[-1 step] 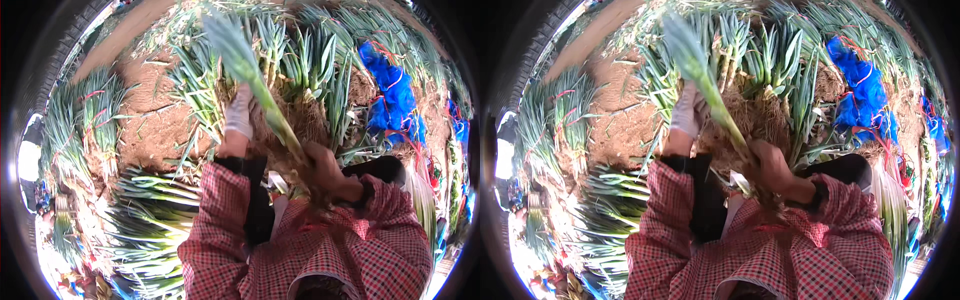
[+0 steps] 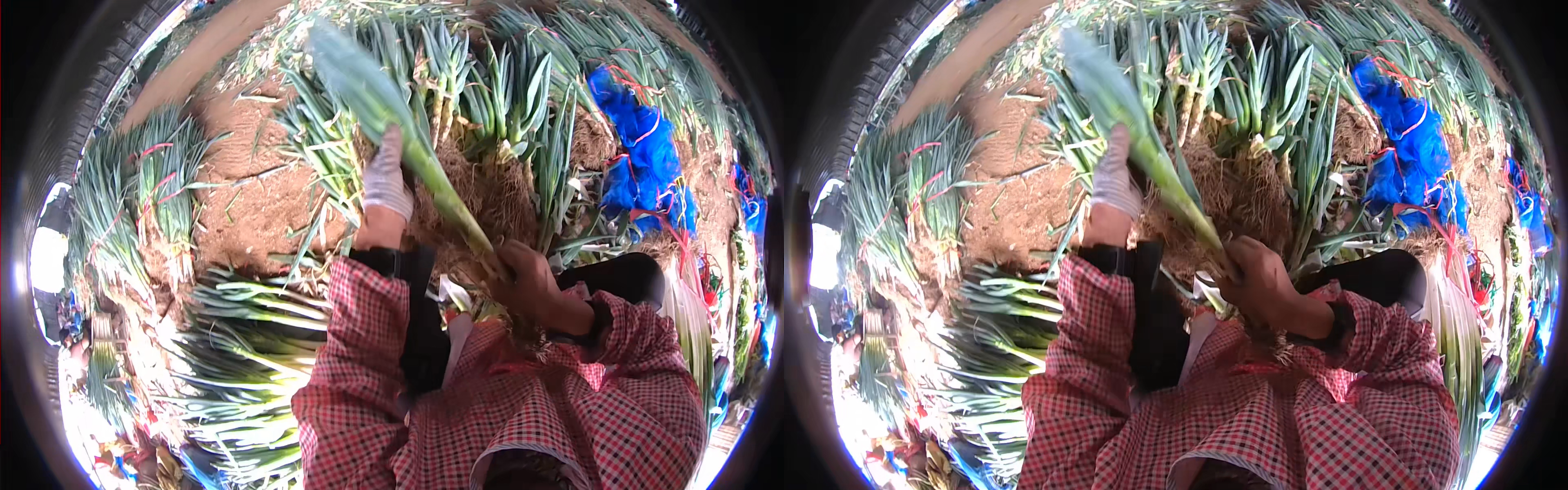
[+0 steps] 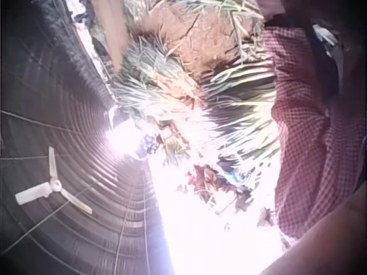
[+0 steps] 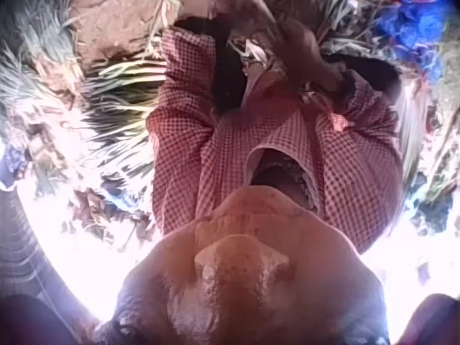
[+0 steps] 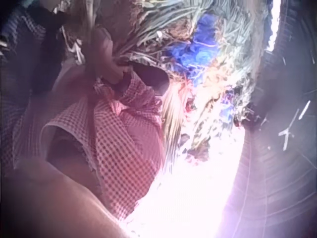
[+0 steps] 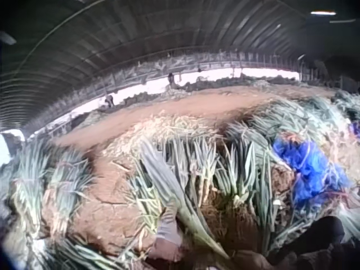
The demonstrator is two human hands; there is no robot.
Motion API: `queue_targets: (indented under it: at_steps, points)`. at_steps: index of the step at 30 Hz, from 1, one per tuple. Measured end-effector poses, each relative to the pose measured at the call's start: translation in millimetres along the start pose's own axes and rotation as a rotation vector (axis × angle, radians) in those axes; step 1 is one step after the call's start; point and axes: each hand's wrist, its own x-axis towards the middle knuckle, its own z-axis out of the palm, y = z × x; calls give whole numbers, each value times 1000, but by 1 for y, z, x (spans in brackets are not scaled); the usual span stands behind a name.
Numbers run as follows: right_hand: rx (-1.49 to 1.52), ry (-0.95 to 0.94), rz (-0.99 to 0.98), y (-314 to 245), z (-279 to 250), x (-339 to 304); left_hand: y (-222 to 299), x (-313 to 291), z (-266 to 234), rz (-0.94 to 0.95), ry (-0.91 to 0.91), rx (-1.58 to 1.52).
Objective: The person ties a bundle of green onions with a red strap, moves it aside, and then peels the outer layers from individual green onions by hand, placing them onto a separate pile.
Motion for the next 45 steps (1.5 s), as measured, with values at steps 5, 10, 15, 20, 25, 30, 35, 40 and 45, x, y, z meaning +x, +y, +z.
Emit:
queue_targets:
  at_steps: [5, 10, 15, 20, 25, 30, 35, 40, 45]
  points:
    - [-396, 60, -226, 5, -6, 1, -1, -3, -28, 93, -231, -362]
    - [-188, 204, -140, -47, 3, 79, -10, -24, -16, 76, -538, -411]
    - [1019, 244, 261, -23, 37, 98, -2, 8, -28, 58, -842, -567]
    - [1407, -126, 408, -44, 29, 81, -5, 28, -38, -195, -1167, -690]
    - [721, 236, 45, -53, 42, 88, 4, 2, -27, 391, -348, -393]
    - [821, 196, 184, -61, 38, 92, -4, 8, -36, 323, -370, 3]
    - [1156, 350, 52, -56, 36, 101, -11, -8, -20, 307, -377, -173]
    - [1497, 435, -89, -46, 13, 78, 33, -18, -32, 277, -359, -243]
    - [1488, 122, -193, -44, -3, 65, 37, 21, -70, 240, -545, -447]
